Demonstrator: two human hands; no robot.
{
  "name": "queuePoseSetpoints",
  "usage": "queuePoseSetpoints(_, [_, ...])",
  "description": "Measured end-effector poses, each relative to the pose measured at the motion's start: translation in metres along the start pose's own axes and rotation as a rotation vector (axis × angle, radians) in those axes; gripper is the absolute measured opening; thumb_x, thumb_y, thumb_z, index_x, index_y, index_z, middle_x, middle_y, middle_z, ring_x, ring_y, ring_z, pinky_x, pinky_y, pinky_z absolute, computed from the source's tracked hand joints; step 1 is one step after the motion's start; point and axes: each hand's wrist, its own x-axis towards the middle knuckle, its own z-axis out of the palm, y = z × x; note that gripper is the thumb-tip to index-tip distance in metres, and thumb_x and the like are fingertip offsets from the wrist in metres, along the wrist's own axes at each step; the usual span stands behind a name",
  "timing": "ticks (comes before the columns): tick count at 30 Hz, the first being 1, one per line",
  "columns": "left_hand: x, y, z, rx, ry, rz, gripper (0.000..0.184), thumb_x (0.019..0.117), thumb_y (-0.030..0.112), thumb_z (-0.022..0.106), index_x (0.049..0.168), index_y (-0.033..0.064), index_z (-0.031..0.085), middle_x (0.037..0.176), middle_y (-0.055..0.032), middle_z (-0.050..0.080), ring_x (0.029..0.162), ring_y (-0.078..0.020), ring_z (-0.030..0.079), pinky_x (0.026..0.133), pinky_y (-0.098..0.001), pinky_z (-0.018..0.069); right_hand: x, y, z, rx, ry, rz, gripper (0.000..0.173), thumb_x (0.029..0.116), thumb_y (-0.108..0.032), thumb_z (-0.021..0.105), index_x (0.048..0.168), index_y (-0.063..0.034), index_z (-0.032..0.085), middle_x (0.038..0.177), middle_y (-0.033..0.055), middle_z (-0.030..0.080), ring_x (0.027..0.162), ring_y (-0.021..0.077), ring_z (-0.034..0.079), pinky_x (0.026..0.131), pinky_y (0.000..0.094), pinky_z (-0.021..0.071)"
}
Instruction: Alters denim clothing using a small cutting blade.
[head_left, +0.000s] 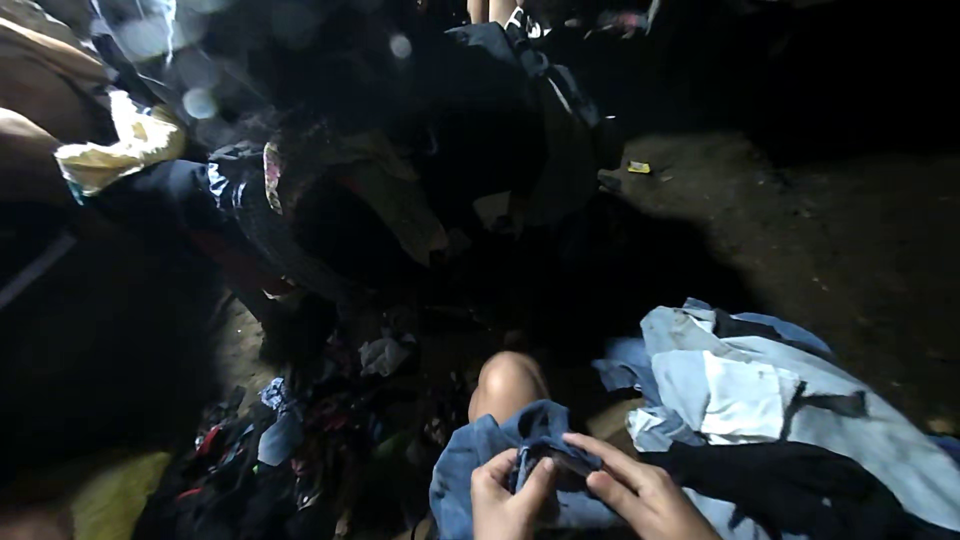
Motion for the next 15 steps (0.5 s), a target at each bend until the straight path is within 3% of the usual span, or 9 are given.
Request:
queuePoseSetpoints(1, [-0.001, 0.001, -0.001, -0.006, 0.002, -0.007, 0.009, 0.0872, -0.004, 0.069, 0.083, 0.0029, 0.073, 0.069, 0.0048, 0.069, 0.063, 0.0019, 0.063, 0.065, -0.0189, 0.0551, 0.001, 0.003, -0.008, 0.176, -0.107, 0.066, 0.041, 0.1043, -0.022, 0.053, 0.136, 0.0030, 0.061, 0.110, 0.0126, 0.073, 0.087, 0.0139, 0.067, 0.081, 0.0342, 0.0546])
queuePoseSetpoints(2, [-0.001, 0.001, -0.002, -0.008, 0.006, -0.008, 0.009, 0.0868, -0.004, 0.070, 0.083, 0.0029, 0.073, 0.070, 0.0046, 0.069, 0.064, 0.0017, 0.064, 0.066, -0.0193, 0.0558, 0.003, 0.007, -0.014, 0.336, -0.178, 0.097, 0.045, 0.1051, -0.026, 0.051, 0.138, 0.0034, 0.057, 0.105, 0.0024, 0.069, 0.083, 0.0014, 0.060, 0.076, 0.0219, 0.0501])
queuePoseSetpoints(3, [0.000, 0.001, -0.003, -0.011, 0.012, -0.003, 0.009, 0.0864, -0.005, 0.070, 0.083, 0.0032, 0.072, 0.070, 0.0047, 0.070, 0.065, 0.0017, 0.065, 0.067, -0.0195, 0.0561, 0.005, 0.013, -0.017, 0.461, -0.207, 0.100, 0.054, 0.1028, -0.038, 0.055, 0.139, 0.0023, 0.053, 0.091, -0.0095, 0.060, 0.071, -0.0067, 0.050, 0.064, 0.0145, 0.0427])
queuePoseSetpoints(4, [0.000, 0.001, -0.003, -0.015, 0.017, 0.005, 0.009, 0.0858, -0.005, 0.070, 0.083, 0.0035, 0.072, 0.071, 0.0049, 0.070, 0.066, 0.0018, 0.065, 0.067, -0.0195, 0.0562, 0.006, 0.015, -0.019, 0.527, -0.205, 0.105, 0.067, 0.0967, -0.049, 0.062, 0.140, 0.0011, 0.051, 0.083, -0.0152, 0.055, 0.065, -0.0092, 0.046, 0.059, 0.0127, 0.0391])
queuePoseSetpoints(5, [0.000, 0.000, -0.003, -0.018, 0.020, 0.011, 0.009, 0.0853, -0.005, 0.070, 0.083, 0.0038, 0.072, 0.071, 0.0052, 0.070, 0.066, 0.0020, 0.065, 0.068, -0.0194, 0.0564, 0.007, 0.012, -0.020, 0.538, -0.163, 0.108, 0.068, 0.0922, -0.048, 0.068, 0.137, 0.0007, 0.053, 0.079, -0.0174, 0.053, 0.063, -0.0099, 0.044, 0.057, 0.0123, 0.0382])
queuePoseSetpoints(7, [0.000, 0.001, -0.002, -0.020, 0.022, 0.015, 0.009, 0.0849, -0.005, 0.070, 0.083, 0.0043, 0.072, 0.071, 0.0055, 0.070, 0.066, 0.0020, 0.065, 0.068, -0.0194, 0.0563, 0.011, 0.002, -0.018, 0.438, -0.023, 0.049, 0.042, 0.0924, -0.026, 0.069, 0.123, 0.0019, 0.062, 0.082, -0.0127, 0.057, 0.066, -0.0095, 0.047, 0.060, 0.0108, 0.0409])
queuePoseSetpoints(9, [0.000, 0.001, -0.001, -0.017, 0.017, 0.029, 0.009, 0.0843, -0.005, 0.071, 0.083, 0.0040, 0.072, 0.071, 0.0052, 0.070, 0.066, 0.0018, 0.065, 0.068, -0.0194, 0.0563, 0.020, -0.004, -0.012, 0.233, 0.114, -0.134, 0.025, 0.0896, -0.014, 0.069, 0.106, 0.0042, 0.072, 0.089, 0.0021, 0.063, 0.074, -0.0046, 0.053, 0.065, 0.0101, 0.0438])
queuePoseSetpoints(11, [-0.001, 0.000, 0.000, -0.010, 0.009, 0.041, 0.009, 0.0841, -0.005, 0.071, 0.083, 0.0039, 0.072, 0.071, 0.0053, 0.070, 0.066, 0.0022, 0.065, 0.067, -0.0189, 0.0563, 0.031, -0.004, -0.003, 0.053, 0.221, -0.345, 0.023, 0.0859, -0.023, 0.075, 0.093, -0.0014, 0.075, 0.089, 0.0082, 0.066, 0.075, -0.0017, 0.057, 0.066, 0.0078, 0.0454])
queuePoseSetpoints(15, [-0.001, -0.001, -0.003, 0.021, -0.018, 0.073, 0.009, 0.0825, -0.005, 0.072, 0.084, 0.0037, 0.073, 0.072, 0.0061, 0.070, 0.067, 0.0039, 0.065, 0.068, -0.0176, 0.0558, 0.047, -0.007, 0.005, -0.130, 0.211, -0.529, 0.022, 0.0825, -0.030, 0.076, 0.092, -0.0103, 0.076, 0.090, 0.0071, 0.067, 0.075, 0.0044, 0.063, 0.063, 0.0130, 0.0503])
